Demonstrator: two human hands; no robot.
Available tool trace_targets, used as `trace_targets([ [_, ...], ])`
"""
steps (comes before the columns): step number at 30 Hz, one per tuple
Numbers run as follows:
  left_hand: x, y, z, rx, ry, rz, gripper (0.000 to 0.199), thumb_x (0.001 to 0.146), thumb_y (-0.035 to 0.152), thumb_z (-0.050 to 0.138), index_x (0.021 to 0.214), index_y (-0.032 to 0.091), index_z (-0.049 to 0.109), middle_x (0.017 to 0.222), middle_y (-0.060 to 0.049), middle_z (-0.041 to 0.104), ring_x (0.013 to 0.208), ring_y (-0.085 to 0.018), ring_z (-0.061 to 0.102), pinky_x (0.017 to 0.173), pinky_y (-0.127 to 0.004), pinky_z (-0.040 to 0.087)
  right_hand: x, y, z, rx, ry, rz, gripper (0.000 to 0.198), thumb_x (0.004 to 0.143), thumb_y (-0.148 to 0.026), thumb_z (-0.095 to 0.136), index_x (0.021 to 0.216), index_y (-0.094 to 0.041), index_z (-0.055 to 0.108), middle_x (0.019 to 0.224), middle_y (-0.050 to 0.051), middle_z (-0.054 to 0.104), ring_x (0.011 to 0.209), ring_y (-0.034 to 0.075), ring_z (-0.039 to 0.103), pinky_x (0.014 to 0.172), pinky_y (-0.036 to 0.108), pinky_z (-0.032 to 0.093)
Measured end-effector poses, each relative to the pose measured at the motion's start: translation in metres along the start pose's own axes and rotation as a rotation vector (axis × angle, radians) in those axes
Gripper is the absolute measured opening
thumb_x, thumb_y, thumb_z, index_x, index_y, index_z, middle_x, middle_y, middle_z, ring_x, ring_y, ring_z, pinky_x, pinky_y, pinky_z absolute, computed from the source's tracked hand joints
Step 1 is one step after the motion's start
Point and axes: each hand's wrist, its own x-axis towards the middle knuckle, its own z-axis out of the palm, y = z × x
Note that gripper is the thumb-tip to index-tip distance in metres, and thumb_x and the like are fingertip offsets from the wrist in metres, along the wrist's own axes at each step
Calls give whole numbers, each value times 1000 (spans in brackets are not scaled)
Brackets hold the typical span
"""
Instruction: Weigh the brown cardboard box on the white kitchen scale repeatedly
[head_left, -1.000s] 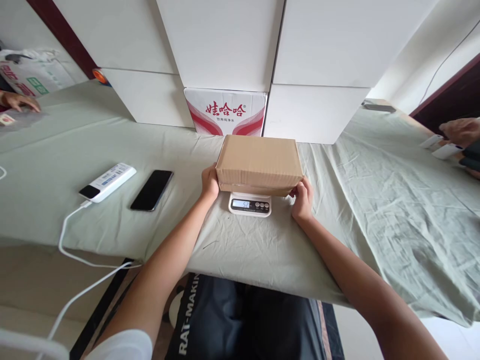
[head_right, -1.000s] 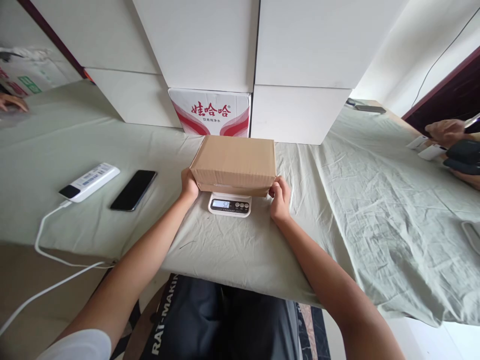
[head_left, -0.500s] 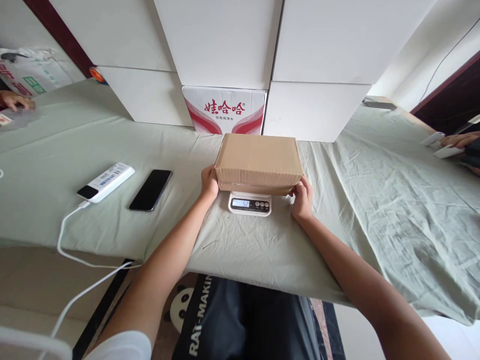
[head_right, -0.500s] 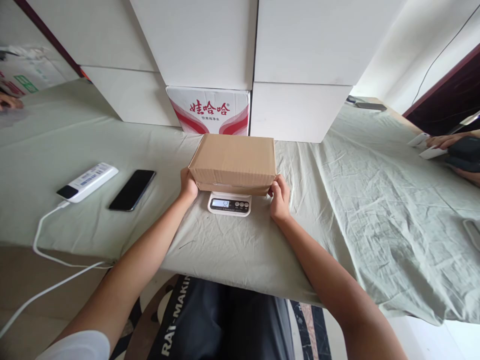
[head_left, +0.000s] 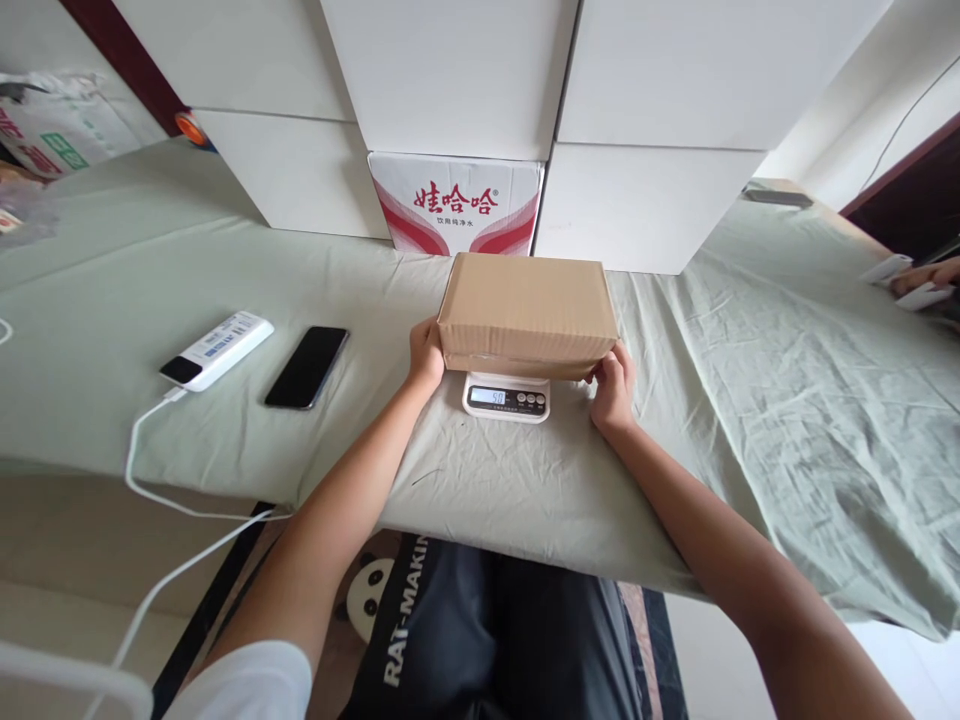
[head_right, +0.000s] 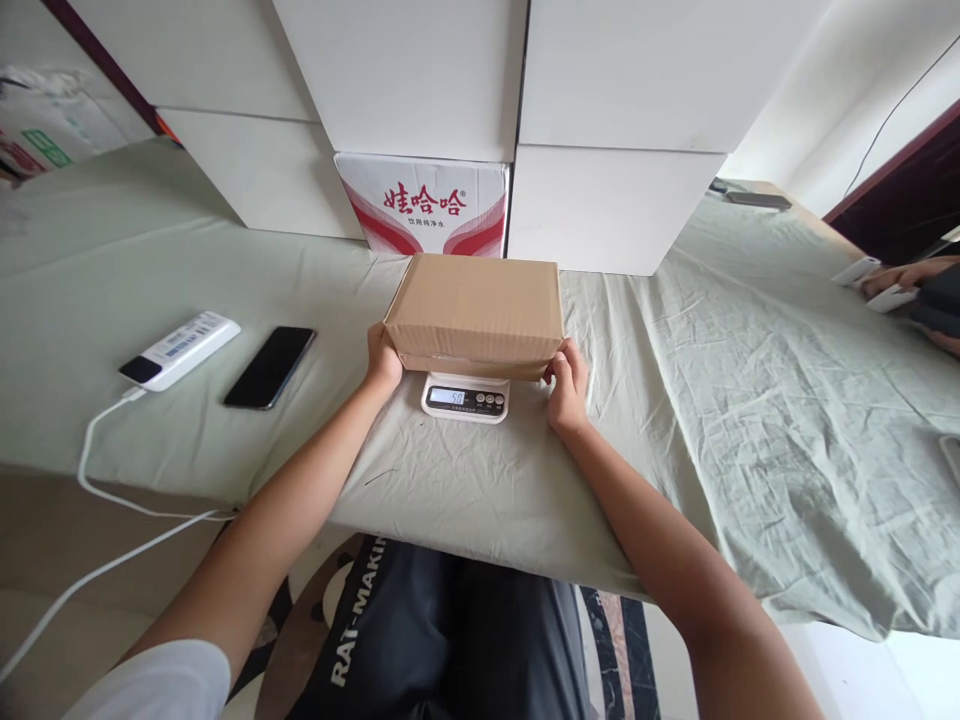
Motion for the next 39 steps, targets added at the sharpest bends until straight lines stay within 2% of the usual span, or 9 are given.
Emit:
trace_targets([
  [9, 0, 0, 0, -3, -1, 8, 49, 91, 25, 74, 56, 20, 40, 61, 3, 37, 59, -10, 34, 57, -25, 24, 0, -3, 2, -2, 0, 6, 43, 100, -59, 63, 75, -27, 50, 70, -3, 48, 63, 14, 45, 61, 33, 39],
  [14, -1, 2, -1, 9, -3, 75, 50, 95, 28, 73, 59, 21, 39, 63, 4, 34, 61, -11, 32, 59, -25, 23, 1, -1, 2, 5, -13, 16, 40, 99, -60, 63, 78, -27, 51, 72, -3, 48, 65, 15, 45, 63, 33, 39],
  [19, -5, 11, 1, 3, 29, 182, 57, 102, 46, 74, 63, 22, 40, 64, 4, 34, 61, -13, 34, 59, -28, 26, 2, 2, 0, -52, 79, -75, 40, 99, -64, 62, 85, -27, 55, 81, -1, 53, 77, 18, 51, 75, 34, 45],
  [25, -10, 20, 6, 78, -1, 274, 61, 101, 79, 62, 81, 21, 68, 70, 0, 54, 65, -16, 50, 62, -30, 39, -4, 0, 1, -53, 27, -74, 42, 100, -70, 58, 109, -30, 63, 106, 2, 65, 100, 21, 64, 90, 36, 54],
  [29, -13, 28, 0, 167, -57, 395, 73, 99, 91, 51, 98, 22, 76, 96, -7, 75, 92, -22, 71, 86, -34, 56, -8, -10, 3, -34, -14, -76, 39, 103, -67, 56, 121, -34, 66, 120, 3, 70, 115, 24, 70, 98, 40, 61],
  [31, -11, 32, -5, 158, -79, 378, 73, 101, 89, 49, 109, 23, 80, 114, -11, 80, 107, -25, 76, 96, -37, 60, -4, -15, 3, 6, -68, -65, 38, 103, -66, 59, 123, -35, 67, 126, 4, 72, 125, 26, 70, 107, 45, 63],
  [33, -5, 34, -6, 100, -123, 296, 73, 103, 87, 48, 121, 24, 81, 131, -13, 82, 124, -28, 77, 105, -38, 61, 9, -16, 3, 56, -112, -54, 39, 101, -69, 63, 122, -37, 67, 131, 4, 72, 134, 28, 69, 118, 52, 61],
  [36, 18, 28, 5, -8, -254, 101, 80, 104, 87, 43, 142, 26, 77, 156, -10, 76, 158, -33, 62, 131, -43, 50, 42, -6, 12, 107, -110, -67, 45, 94, -74, 69, 123, -40, 65, 141, 2, 71, 149, 30, 63, 134, 57, 51],
  [39, 46, 13, 24, -49, -333, -97, 84, 111, 80, 28, 165, 24, 62, 179, -8, 56, 176, -32, 38, 146, -42, 30, 77, 22, 35, 106, -70, -53, 58, 89, -82, 66, 130, -40, 60, 147, 4, 68, 156, 31, 59, 141, 60, 41],
])
